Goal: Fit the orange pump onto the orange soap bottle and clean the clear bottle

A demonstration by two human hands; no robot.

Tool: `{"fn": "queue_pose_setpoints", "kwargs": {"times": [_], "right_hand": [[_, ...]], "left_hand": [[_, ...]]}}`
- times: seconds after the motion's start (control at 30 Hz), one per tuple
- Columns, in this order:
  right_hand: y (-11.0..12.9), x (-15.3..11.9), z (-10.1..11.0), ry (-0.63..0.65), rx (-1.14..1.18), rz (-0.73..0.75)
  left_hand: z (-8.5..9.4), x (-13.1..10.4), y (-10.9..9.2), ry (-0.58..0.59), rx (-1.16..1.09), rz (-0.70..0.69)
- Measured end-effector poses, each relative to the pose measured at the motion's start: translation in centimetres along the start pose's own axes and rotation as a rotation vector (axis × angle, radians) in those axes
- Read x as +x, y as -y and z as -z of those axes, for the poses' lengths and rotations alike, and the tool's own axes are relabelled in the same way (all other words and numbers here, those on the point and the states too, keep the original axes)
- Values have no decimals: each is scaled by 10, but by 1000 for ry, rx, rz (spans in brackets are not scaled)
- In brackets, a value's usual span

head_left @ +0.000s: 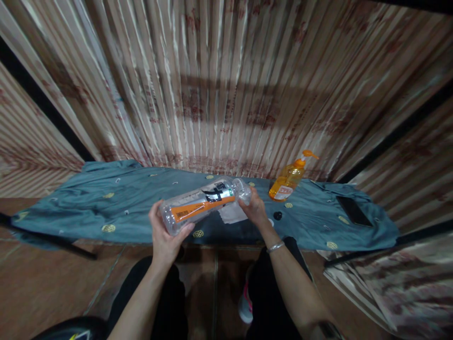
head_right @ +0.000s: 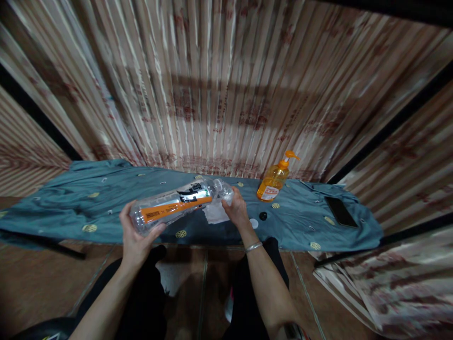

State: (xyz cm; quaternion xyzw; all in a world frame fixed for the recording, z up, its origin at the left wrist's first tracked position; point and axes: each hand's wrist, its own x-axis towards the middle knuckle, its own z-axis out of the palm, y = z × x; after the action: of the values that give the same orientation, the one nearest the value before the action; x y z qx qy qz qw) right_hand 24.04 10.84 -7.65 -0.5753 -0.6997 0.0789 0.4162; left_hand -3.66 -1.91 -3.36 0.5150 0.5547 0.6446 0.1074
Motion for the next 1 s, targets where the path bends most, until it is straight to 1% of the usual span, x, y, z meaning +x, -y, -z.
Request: {"fn": "queue_pose_setpoints", "kwargs": {"times": [0.23,0.4,0.67,1.0], "right_hand": [[2,1,2,18,-7,8],[3,1,2,18,-38,-1],[1,1,0,12,-29,28],[1,1,0,17,-21,-4]], "left_hand": [[3,1,1,-5,-15,-16],[5,0,-1,0,5,2],[3,0,-2,-8,5,-21],[4,0,-3,-21,14,-18]]}}
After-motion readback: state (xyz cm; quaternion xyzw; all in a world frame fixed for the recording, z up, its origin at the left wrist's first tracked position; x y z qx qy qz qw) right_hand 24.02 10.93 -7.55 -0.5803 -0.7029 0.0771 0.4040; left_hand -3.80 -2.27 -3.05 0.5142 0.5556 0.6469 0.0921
